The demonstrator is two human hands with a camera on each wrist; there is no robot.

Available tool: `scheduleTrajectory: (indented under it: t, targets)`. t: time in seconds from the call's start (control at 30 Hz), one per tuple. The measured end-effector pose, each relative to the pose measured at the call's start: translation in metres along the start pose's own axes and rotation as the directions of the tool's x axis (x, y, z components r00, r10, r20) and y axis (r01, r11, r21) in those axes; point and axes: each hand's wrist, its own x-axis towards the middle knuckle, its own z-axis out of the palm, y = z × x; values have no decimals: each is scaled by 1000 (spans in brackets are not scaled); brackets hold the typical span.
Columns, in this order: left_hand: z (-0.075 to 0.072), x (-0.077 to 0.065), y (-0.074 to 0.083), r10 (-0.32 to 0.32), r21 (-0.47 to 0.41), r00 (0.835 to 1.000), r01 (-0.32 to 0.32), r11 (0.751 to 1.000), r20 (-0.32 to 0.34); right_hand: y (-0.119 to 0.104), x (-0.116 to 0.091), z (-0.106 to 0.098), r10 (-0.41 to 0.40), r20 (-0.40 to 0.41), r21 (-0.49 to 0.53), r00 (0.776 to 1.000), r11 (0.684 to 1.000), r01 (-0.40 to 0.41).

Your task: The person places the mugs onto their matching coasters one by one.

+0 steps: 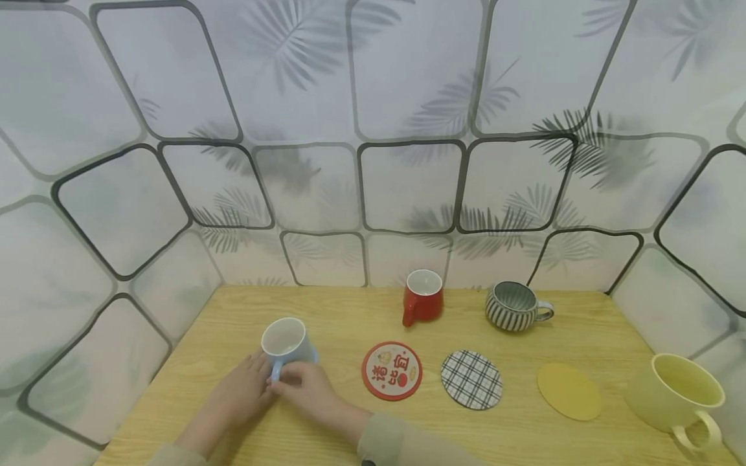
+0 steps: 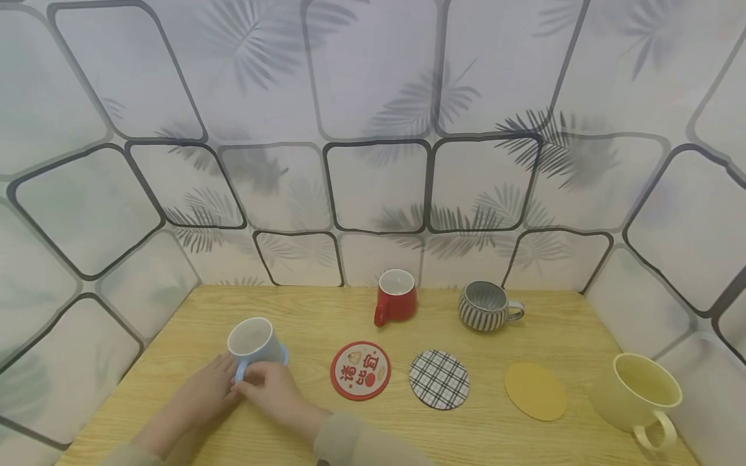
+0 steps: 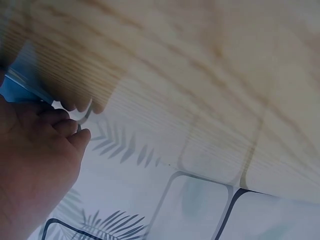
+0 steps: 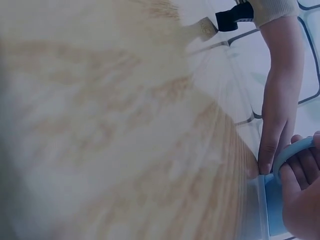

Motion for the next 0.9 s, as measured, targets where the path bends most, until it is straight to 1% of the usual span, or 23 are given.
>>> scheduleTrajectory:
  t: [0.2,0.37,0.57,0.77,0.9]
  targets:
    - [-3,-1,2,6,10,1000,-6,1000,-21,-2,0,-2,10,-10,-41,1000,999,-10]
    - [-5,-1,3,17,33,1000,-17,999,-13,-4,-2,-5,18,-3,-98,1000,995,-18]
    - [-2,0,0,18,61,999,-16,998,-29,-7,-2,-8,22,6,-129,1000,991,-21]
    - [-3,2,-2,22,59,999,-19,998,-40,-10,-3,-12,41,29,-189,999,981,-35]
    - [-5,3,-4,39,60,998,-36,998,-57,-12,-2,-13,56,43,-209,998,977,-46]
